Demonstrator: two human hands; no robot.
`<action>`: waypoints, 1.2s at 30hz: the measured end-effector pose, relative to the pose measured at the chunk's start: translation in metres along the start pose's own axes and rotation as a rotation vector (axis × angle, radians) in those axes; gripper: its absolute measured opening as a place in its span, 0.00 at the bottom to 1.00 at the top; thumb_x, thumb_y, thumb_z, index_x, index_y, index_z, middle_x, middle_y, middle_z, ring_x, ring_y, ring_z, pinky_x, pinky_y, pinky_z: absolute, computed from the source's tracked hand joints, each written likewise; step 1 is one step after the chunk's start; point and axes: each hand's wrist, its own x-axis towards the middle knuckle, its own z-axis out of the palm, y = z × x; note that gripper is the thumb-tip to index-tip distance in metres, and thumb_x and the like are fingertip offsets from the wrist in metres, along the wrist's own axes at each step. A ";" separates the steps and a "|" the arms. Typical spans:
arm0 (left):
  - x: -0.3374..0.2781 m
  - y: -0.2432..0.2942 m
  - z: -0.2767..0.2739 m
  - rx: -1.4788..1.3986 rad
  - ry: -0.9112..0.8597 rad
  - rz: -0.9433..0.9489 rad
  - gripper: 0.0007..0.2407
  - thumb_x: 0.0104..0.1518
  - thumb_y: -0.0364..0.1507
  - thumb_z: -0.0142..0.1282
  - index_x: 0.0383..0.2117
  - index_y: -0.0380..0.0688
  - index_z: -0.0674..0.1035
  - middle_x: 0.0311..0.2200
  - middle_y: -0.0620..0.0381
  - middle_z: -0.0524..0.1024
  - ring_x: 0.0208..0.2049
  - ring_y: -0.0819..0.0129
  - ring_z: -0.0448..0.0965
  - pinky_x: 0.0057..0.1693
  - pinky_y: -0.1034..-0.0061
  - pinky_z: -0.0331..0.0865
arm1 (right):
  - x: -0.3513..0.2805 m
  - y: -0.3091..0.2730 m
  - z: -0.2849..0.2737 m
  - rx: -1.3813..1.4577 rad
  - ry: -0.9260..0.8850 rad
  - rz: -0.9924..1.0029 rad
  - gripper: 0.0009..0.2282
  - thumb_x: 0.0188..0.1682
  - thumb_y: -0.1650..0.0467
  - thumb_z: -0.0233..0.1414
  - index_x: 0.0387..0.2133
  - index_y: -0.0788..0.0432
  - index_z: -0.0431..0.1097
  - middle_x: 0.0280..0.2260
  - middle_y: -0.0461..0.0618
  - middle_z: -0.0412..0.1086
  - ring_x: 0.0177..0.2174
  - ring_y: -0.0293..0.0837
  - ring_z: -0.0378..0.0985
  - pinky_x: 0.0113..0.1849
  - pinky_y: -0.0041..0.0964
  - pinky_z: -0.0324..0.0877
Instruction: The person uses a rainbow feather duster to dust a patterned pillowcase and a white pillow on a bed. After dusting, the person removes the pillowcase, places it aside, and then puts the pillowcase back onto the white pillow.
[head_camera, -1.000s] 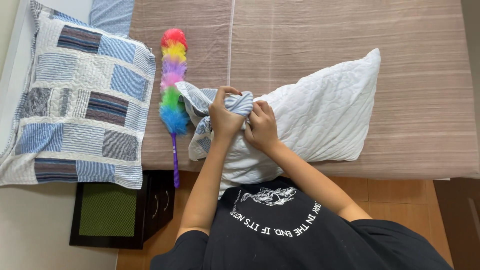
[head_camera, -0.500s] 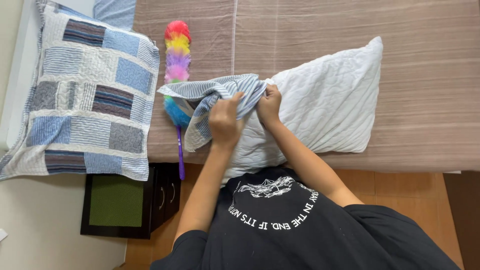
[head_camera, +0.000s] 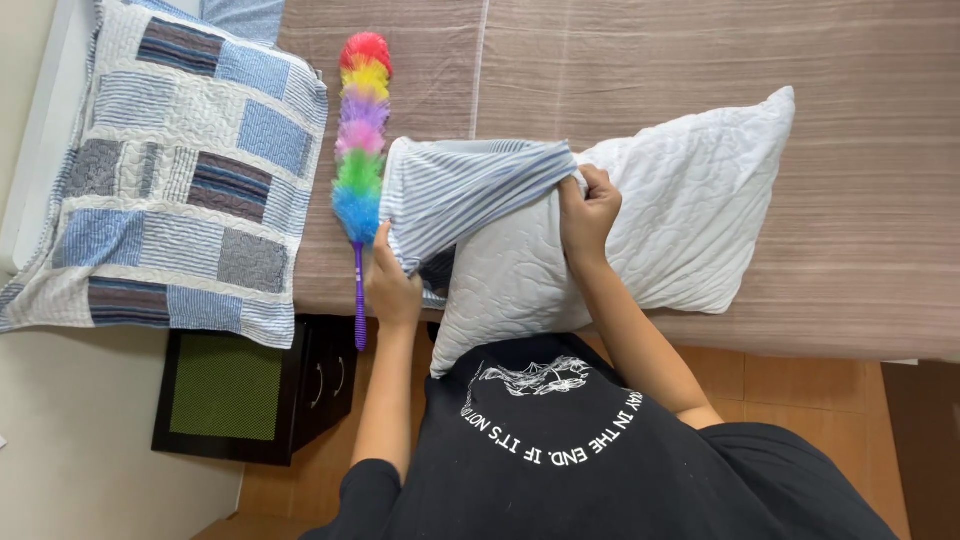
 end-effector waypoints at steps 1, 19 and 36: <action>-0.004 0.010 -0.002 -0.062 -0.113 -0.154 0.29 0.48 0.16 0.56 0.62 0.39 0.66 0.44 0.42 0.77 0.44 0.44 0.79 0.49 0.55 0.73 | 0.007 0.006 0.000 -0.008 0.013 -0.023 0.08 0.51 0.73 0.59 0.25 0.67 0.73 0.26 0.40 0.63 0.29 0.33 0.60 0.35 0.29 0.60; -0.129 -0.043 0.104 -0.123 -0.417 -0.674 0.08 0.56 0.28 0.54 0.31 0.32 0.79 0.28 0.32 0.79 0.33 0.34 0.80 0.43 0.48 0.73 | -0.097 0.096 0.015 -0.608 -0.596 -0.783 0.21 0.54 0.63 0.58 0.59 0.55 0.64 0.61 0.59 0.58 0.63 0.58 0.57 0.63 0.56 0.56; -0.089 -0.061 0.094 -0.281 -0.592 -0.525 0.08 0.58 0.29 0.53 0.31 0.33 0.77 0.28 0.33 0.78 0.34 0.34 0.79 0.41 0.48 0.72 | -0.085 0.130 0.002 -0.913 -0.985 -1.034 0.20 0.48 0.67 0.53 0.55 0.52 0.72 0.65 0.38 0.62 0.70 0.47 0.48 0.68 0.56 0.41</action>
